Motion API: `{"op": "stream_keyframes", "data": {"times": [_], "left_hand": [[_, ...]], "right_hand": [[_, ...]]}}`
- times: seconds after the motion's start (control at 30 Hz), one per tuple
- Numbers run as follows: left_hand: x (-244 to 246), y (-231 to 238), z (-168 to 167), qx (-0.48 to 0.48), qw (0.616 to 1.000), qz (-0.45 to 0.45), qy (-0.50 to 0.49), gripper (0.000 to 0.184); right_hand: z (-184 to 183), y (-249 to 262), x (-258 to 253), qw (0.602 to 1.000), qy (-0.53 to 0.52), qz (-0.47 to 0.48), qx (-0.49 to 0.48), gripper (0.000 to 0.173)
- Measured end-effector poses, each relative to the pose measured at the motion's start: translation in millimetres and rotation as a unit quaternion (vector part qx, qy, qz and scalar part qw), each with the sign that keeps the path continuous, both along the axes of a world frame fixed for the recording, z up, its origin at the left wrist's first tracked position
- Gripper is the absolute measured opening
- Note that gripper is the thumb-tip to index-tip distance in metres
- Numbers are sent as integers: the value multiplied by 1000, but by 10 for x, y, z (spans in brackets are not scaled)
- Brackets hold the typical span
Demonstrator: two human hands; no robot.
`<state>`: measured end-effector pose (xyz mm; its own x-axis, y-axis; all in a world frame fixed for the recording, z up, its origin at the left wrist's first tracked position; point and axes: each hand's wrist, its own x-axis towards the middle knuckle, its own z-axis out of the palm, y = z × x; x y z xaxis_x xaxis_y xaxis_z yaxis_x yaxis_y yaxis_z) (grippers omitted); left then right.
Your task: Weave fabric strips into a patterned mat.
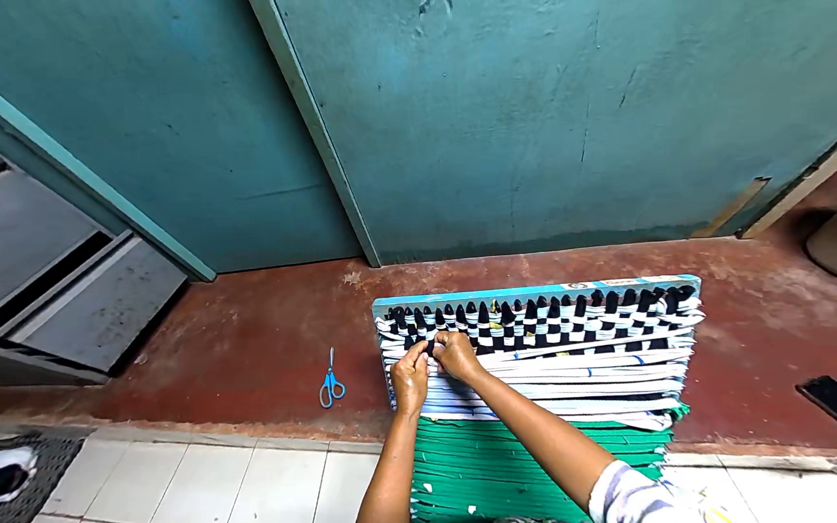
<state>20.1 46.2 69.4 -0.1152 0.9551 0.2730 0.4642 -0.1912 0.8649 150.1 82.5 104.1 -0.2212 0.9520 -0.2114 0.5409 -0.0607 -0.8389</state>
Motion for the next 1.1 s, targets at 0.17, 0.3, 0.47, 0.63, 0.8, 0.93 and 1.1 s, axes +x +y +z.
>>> {"op": "stream_keyframes", "data": {"times": [0.17, 0.3, 0.47, 0.63, 0.8, 0.93, 1.1], "left_hand": [[-16, 26, -51, 33, 999, 8, 25, 27], [-118, 97, 86, -11, 996, -32, 85, 26], [-83, 107, 373, -117, 964, -31, 237, 28], [21, 13, 404, -82, 944, -5, 320, 28], [-61, -93, 209, 30, 960, 67, 271, 22], [-292, -139, 186, 60, 979, 113, 160, 20], [-395, -209, 298, -50, 955, 50, -288, 18]], "right_hand": [[-80, 64, 21, 1000, 14, 8, 8, 17], [-90, 88, 63, 999, 37, 22, -8, 17], [-89, 69, 41, 999, 34, 14, -8, 17], [-83, 6, 27, 1000, 17, 12, 11, 19], [-88, -188, 64, 995, 50, 14, 85, 21], [-268, -410, 205, 922, 129, -17, 364, 20], [-128, -279, 751, 815, 13, -129, 565, 19]]}}
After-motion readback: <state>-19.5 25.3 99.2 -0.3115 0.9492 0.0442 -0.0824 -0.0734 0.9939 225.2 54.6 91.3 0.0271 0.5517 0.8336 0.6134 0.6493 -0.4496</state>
